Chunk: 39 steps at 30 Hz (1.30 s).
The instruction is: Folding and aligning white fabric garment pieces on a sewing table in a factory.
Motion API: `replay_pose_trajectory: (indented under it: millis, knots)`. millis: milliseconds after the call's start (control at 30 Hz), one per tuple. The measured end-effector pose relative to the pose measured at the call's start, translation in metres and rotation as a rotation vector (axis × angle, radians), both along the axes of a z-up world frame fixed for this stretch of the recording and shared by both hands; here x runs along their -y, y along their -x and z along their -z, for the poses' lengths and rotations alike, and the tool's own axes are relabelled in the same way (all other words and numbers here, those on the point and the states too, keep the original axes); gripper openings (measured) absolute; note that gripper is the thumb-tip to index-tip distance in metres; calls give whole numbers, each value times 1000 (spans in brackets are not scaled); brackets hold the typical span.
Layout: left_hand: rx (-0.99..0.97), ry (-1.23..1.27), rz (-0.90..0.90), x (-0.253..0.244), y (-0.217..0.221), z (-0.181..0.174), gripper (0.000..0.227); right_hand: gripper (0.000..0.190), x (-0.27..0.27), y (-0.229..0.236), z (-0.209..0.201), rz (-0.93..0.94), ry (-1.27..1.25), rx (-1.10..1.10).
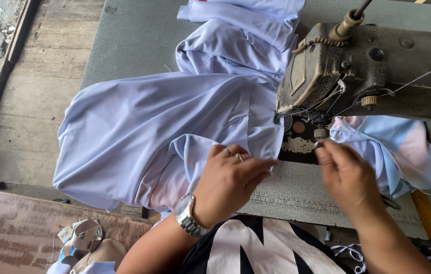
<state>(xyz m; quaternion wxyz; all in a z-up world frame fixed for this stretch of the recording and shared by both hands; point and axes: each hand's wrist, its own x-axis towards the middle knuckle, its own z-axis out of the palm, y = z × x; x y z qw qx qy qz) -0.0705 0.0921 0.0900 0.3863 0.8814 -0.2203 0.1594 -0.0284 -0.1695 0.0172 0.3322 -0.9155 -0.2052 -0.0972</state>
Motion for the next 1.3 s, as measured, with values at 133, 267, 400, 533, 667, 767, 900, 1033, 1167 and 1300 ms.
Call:
replay_pose_trajectory:
  millis: [133, 267, 400, 533, 667, 767, 900, 1033, 1167, 1300]
  knots:
    - [112, -45, 229, 17, 7, 8, 4, 39, 52, -11, 30, 249, 470, 286]
    - [46, 60, 355, 35, 12, 21, 8, 28, 11, 16, -7, 80, 284, 332]
    - [174, 120, 305, 42, 9, 9, 13, 35, -29, 50, -40, -420, -795, -451]
    - [3, 171, 248, 26, 3, -20, 26, 14, -24, 44, -56, -392, -1046, -571]
    - [-55, 216, 349, -2, -12, -39, 19, 19, -17, 30, -68, -415, -867, -402]
    - [-189, 322, 418, -24, -18, -51, 26, 14, -31, 16, -99, -210, -507, -38]
    - [-352, 553, 325, -50, -14, -62, 24, 15, -53, 8, -130, -181, -297, 247]
    - [-169, 597, 124, -74, -13, -66, 17, 19, -65, -11, -113, -503, -430, 254]
    - [51, 395, -63, -92, -17, -101, 15, 26, -103, 13, -106, -610, -450, 71]
    - [124, 33, -72, -85, -57, -105, 15, 56, -124, 22, -90, -838, -618, -180]
